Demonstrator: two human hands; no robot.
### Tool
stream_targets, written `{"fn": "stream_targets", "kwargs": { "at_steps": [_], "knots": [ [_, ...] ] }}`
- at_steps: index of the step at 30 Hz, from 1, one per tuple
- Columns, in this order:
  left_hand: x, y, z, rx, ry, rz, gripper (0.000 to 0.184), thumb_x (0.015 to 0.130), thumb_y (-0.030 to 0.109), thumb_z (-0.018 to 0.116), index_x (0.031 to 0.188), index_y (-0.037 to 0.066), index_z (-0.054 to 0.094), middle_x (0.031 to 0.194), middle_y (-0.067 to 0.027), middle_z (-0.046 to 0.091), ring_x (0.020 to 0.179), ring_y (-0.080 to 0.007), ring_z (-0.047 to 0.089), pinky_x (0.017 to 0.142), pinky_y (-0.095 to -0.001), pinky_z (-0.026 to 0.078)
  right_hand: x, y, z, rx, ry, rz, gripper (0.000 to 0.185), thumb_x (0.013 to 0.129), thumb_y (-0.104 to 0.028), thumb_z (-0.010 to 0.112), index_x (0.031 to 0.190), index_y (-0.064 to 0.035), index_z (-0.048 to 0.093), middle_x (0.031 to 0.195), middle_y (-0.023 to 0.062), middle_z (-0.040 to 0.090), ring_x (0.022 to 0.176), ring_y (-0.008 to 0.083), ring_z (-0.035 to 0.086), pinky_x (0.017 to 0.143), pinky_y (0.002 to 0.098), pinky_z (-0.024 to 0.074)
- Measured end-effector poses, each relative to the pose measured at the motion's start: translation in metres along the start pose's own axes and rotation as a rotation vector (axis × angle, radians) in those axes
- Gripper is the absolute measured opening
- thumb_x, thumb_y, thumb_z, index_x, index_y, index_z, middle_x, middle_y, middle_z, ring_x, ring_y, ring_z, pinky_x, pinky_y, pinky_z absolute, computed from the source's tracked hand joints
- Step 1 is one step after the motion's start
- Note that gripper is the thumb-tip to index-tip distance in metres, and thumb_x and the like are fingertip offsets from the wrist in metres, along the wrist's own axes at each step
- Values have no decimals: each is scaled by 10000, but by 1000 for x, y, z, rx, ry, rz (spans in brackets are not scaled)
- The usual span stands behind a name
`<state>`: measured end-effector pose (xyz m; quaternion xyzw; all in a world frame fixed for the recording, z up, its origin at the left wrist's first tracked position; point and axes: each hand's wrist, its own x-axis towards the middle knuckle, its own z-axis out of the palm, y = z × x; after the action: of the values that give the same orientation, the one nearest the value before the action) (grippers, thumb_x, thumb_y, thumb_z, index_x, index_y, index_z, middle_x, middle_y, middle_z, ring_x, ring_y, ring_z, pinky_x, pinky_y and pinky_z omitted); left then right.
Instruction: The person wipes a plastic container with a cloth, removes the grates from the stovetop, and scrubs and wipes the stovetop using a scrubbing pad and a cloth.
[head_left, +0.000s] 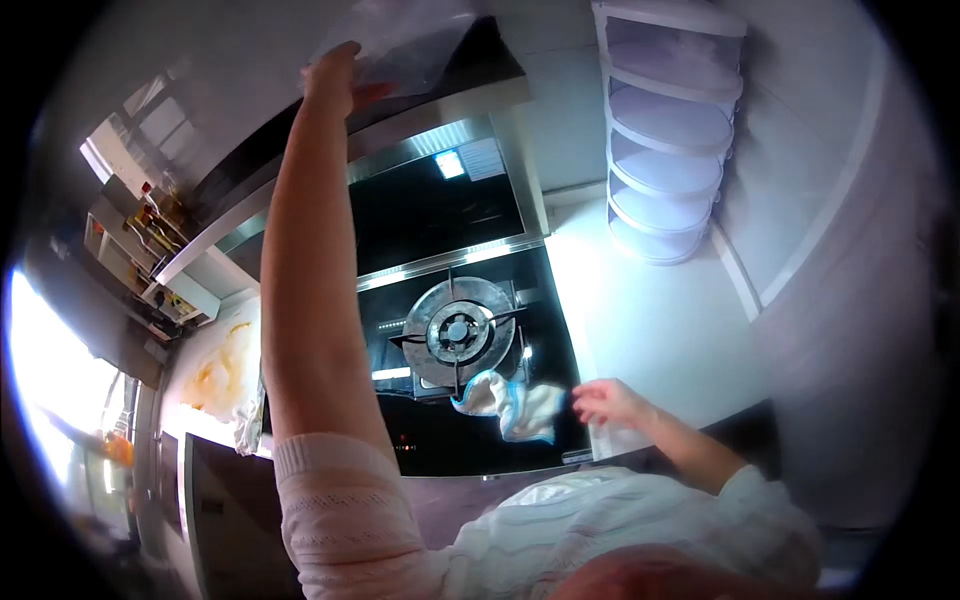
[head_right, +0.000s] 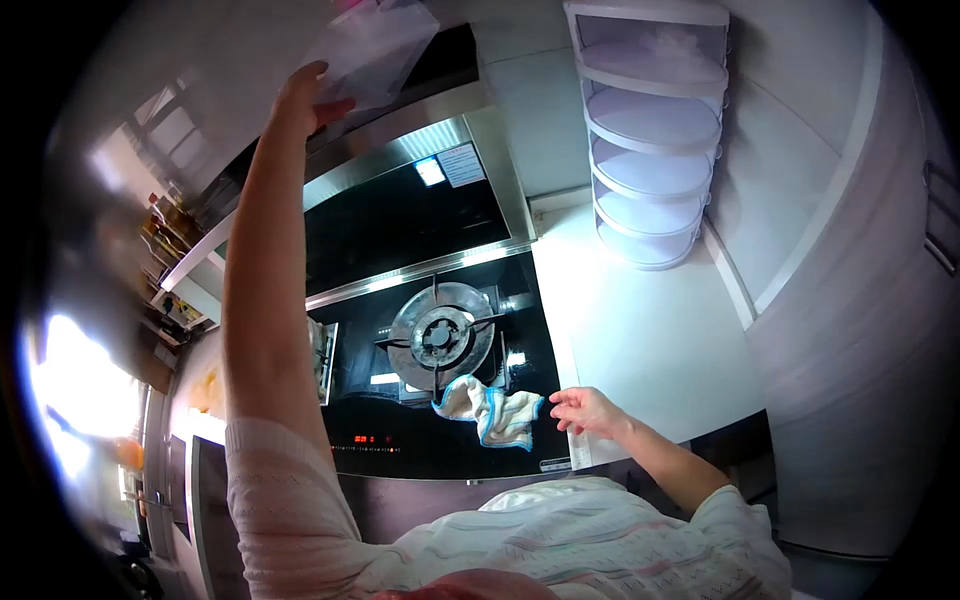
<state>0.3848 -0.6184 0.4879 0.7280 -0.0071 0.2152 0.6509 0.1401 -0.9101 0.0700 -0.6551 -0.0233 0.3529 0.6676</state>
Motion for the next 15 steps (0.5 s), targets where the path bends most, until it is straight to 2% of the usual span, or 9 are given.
{"fn": "stream_targets", "kwargs": {
  "at_steps": [4, 5, 6, 8, 12, 15],
  "knots": [
    [-13, 6, -10, 149, -40, 23, 544, 876, 306, 574, 1289, -10, 416, 1309, -218, 424, 768, -358, 666, 591, -343, 600, -5, 10, -11, 10, 37, 30, 380, 897, -163, 594, 1213, 33, 516, 957, 89, 649, 766, 130, 635, 540, 230, 480],
    [-18, 8, -13, 174, -45, 34, 564, 874, 325, 576, 1293, -16, 413, 1312, -224, 425, 739, -337, 674, 585, -330, 598, -5, 11, -13, 15, 42, 52, 383, 898, -152, 590, 1224, 34, 514, 981, 113, 647, 774, 149, 636, 565, 246, 499],
    [-31, 15, -13, 237, -47, 62, 627, 856, 375, 600, 1292, -35, 411, 1267, -244, 471, 654, -293, 678, 552, -300, 589, -4, 11, -15, 19, 47, 73, 387, 899, -142, 585, 1236, 34, 512, 1004, 138, 644, 783, 167, 638, 589, 261, 519],
    [-45, 31, -11, 323, -99, 46, 663, 837, 409, 619, 1279, -44, 419, 1206, -245, 517, 628, -277, 678, 525, -297, 582, -2, 11, -18, 23, 40, 85, 379, 896, -121, 584, 1236, 34, 519, 1041, 170, 635, 794, 190, 638, 610, 278, 536],
    [-47, 34, -3, 433, -156, 123, 739, 793, 493, 653, 1245, -55, 448, 1008, -232, 618, 603, -245, 678, 502, -298, 577, 3, 8, -17, 48, 15, 74, 345, 898, -121, 582, 1205, 29, 538, 1029, 158, 638, 802, 189, 642, 624, 282, 537],
    [-53, 35, 0, 418, -163, 180, 779, 752, 545, 692, 1178, -79, 504, 840, -213, 644, 601, -212, 680, 491, -261, 560, 5, 7, -15, 53, -1, 20, 355, 904, -168, 586, 1201, 17, 530, 984, 104, 651, 747, 135, 640, 567, 242, 496]
  ]
}}
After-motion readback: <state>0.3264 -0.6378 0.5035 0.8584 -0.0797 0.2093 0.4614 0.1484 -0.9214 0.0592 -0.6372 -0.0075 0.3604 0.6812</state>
